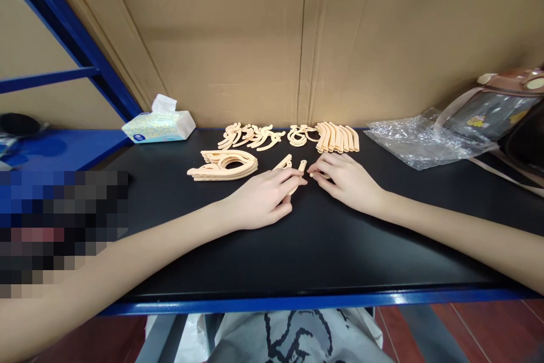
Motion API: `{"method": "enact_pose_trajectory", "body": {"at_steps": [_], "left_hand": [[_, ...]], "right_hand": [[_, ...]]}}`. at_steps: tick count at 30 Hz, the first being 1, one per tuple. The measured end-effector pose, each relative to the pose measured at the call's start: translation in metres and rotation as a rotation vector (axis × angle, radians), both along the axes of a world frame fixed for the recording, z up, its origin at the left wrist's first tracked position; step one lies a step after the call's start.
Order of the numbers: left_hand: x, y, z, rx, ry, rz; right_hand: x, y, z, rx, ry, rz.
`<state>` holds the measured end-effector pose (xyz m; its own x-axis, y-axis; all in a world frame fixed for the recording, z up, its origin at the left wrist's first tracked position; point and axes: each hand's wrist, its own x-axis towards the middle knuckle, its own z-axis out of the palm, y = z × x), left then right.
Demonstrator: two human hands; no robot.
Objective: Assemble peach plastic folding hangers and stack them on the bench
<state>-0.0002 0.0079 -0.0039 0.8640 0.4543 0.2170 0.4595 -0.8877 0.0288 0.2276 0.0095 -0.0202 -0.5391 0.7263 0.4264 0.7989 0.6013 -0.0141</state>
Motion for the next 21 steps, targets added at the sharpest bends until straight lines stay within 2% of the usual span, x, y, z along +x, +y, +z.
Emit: {"method": "enact_pose_trajectory", "body": {"at_steps": [14,21], "left_hand": [[0.0002,0.0001,0.0,-0.036,-0.044,0.014],[-0.0002,0.0007,-0.0031,-0.037,-0.078,0.083]], "right_hand": [[0.0002,-0.0001,0.0017,-0.015,0.023,-0.002],[0.0005,-0.0002,0.0015,-0.014,0.01,-0.006]]}}
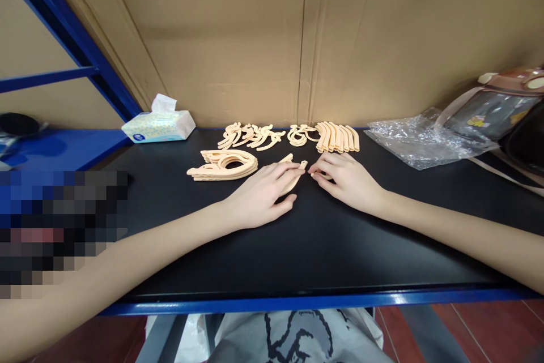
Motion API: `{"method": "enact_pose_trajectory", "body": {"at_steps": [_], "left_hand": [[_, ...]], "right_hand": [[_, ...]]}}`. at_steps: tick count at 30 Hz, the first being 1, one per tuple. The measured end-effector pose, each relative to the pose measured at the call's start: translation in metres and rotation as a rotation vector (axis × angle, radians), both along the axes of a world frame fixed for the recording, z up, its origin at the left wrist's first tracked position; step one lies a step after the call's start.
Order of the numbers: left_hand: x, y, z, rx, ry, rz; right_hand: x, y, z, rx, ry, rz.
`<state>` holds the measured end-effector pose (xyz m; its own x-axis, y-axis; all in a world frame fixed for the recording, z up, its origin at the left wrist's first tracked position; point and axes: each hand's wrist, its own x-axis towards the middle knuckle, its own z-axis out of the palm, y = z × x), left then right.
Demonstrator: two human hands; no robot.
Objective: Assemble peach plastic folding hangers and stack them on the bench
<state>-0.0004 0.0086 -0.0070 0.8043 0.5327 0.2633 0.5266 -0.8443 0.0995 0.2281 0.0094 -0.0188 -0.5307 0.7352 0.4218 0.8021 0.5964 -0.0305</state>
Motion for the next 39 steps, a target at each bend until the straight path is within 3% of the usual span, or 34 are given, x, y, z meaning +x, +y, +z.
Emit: {"method": "enact_pose_trajectory", "body": {"at_steps": [23,39], "left_hand": [[0.0,-0.0013,0.0044,-0.173,-0.045,0.036],[0.0006,-0.0031,0.0075,-0.174,-0.022,0.038]], "right_hand": [[-0.0008,-0.0011,0.0022,0.016,0.039,-0.001],[-0.0011,-0.0007,0.0016,-0.001,0.071,-0.021]]}}
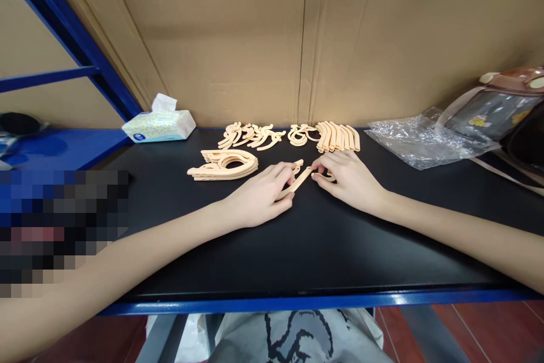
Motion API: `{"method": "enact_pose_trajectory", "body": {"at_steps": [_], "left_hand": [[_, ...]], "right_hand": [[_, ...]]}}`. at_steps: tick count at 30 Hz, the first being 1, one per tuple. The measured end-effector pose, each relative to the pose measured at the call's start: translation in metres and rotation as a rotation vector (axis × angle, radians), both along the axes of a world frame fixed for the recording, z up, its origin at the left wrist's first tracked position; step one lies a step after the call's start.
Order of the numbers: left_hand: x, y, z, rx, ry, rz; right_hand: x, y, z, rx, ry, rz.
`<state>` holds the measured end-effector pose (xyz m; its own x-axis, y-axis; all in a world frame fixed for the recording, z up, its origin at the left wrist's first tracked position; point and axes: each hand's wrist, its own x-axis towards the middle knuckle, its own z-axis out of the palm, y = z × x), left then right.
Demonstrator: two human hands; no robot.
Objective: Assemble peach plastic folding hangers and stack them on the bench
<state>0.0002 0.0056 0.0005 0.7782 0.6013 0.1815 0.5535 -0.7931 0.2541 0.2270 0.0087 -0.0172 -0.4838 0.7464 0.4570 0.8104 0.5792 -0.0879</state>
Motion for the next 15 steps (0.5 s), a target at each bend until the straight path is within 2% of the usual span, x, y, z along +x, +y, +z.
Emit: {"method": "enact_pose_trajectory", "body": {"at_steps": [15], "left_hand": [[-0.0004,0.0008,-0.0022,0.027,0.003,-0.003]], "right_hand": [[0.0001,-0.0003,0.0009,-0.007,-0.036,0.022]]}}
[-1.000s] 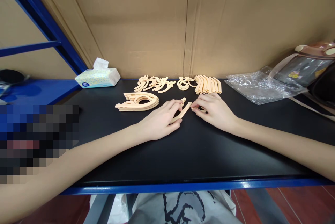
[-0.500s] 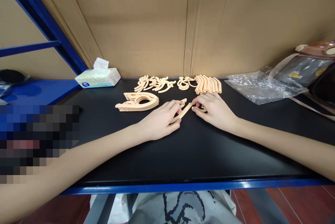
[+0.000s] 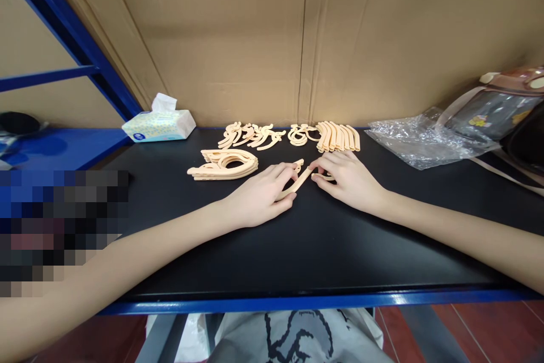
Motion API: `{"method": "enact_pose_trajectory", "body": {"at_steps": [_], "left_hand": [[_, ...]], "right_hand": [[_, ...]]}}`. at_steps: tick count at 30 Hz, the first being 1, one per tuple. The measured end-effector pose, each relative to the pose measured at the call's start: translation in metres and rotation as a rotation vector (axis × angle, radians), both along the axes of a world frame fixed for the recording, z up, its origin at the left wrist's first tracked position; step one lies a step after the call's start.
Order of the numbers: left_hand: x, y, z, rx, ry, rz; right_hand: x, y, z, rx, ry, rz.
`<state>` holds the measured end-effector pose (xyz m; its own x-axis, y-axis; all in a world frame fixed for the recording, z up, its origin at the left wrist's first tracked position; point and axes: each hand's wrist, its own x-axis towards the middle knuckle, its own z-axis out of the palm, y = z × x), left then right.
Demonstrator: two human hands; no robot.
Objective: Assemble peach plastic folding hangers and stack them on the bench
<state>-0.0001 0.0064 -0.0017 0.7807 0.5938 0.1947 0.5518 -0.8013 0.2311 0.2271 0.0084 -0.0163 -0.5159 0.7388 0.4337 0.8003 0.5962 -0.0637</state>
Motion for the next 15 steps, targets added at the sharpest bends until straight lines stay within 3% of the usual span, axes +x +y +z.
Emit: {"method": "enact_pose_trajectory", "body": {"at_steps": [15], "left_hand": [[0.0036,-0.0057,0.0002,0.124,0.092,0.108]], "right_hand": [[0.001,0.0015,-0.002,0.024,-0.027,0.0]]}}
